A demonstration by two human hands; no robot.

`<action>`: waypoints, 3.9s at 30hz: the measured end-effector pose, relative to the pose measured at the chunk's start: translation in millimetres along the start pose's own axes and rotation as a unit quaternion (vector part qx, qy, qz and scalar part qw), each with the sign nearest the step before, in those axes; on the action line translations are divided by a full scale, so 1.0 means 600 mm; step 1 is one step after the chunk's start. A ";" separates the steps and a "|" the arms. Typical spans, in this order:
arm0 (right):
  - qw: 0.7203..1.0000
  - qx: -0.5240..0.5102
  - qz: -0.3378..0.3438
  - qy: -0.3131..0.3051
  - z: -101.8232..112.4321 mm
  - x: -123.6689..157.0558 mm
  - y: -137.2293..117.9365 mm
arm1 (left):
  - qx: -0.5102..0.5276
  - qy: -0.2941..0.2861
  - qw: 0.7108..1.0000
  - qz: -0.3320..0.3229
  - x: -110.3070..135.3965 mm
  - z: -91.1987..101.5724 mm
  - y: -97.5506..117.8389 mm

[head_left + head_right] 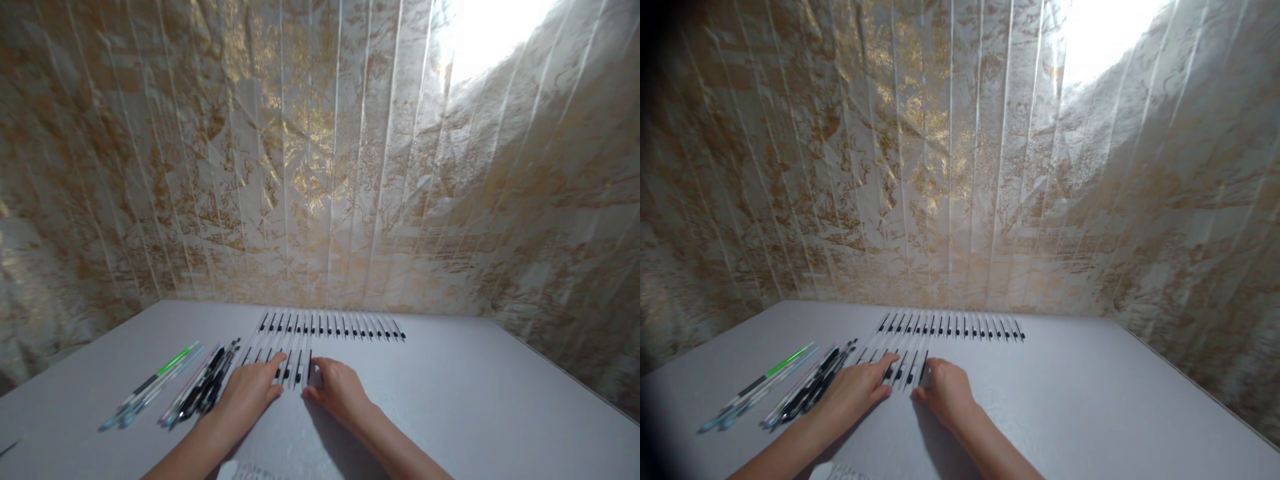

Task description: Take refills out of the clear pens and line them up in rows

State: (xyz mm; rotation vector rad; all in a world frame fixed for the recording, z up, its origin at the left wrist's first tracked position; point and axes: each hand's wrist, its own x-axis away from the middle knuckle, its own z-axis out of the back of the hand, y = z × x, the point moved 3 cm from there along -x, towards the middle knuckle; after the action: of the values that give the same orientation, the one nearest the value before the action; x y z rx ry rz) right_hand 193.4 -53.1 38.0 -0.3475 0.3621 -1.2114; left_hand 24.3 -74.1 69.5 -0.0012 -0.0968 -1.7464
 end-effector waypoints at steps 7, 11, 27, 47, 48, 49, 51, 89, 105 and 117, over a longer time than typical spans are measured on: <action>0.999 -0.051 0.012 0.006 0.004 -0.006 0.012 | 0.063 0.020 0.998 -0.003 -0.004 -0.018 0.000; 0.987 -0.156 0.018 0.023 0.021 -0.018 0.026 | 0.351 0.032 0.935 -0.036 -0.010 -0.029 0.007; 0.976 -0.117 0.128 0.134 0.038 0.022 -0.045 | 0.857 -0.028 0.514 0.007 0.014 -0.033 0.058; 0.974 -0.060 0.181 0.118 0.040 0.019 -0.038 | 0.836 0.013 0.548 0.011 0.016 -0.066 0.079; 0.976 -0.054 0.175 0.119 0.043 0.014 -0.032 | 0.823 0.016 0.567 0.018 0.016 -0.074 0.079; 0.977 -0.048 0.165 0.123 0.047 0.007 -0.024 | 0.805 0.018 0.592 0.023 0.017 -0.083 0.080; 0.981 -0.039 0.134 0.135 0.053 -0.012 -0.001 | 0.749 0.024 0.662 0.014 0.023 -0.097 0.085; 0.875 -0.484 -0.027 -0.016 -0.005 -0.052 0.086 | 0.150 0.078 0.962 -0.215 0.060 -0.089 0.088; 0.765 -0.635 -0.062 -0.088 -0.005 -0.017 0.066 | 0.170 0.061 0.963 -0.198 0.062 -0.081 0.091; 0.987 -0.087 0.120 0.060 -0.001 -0.009 0.036 | 0.059 0.094 0.973 -0.201 0.061 -0.094 0.095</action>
State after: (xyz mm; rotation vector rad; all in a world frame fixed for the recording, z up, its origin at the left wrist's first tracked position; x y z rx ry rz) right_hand 209.5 -41.6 28.2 -0.3709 0.6002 -0.9692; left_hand 76.9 -123.6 18.8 0.2874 -0.0648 -2.1334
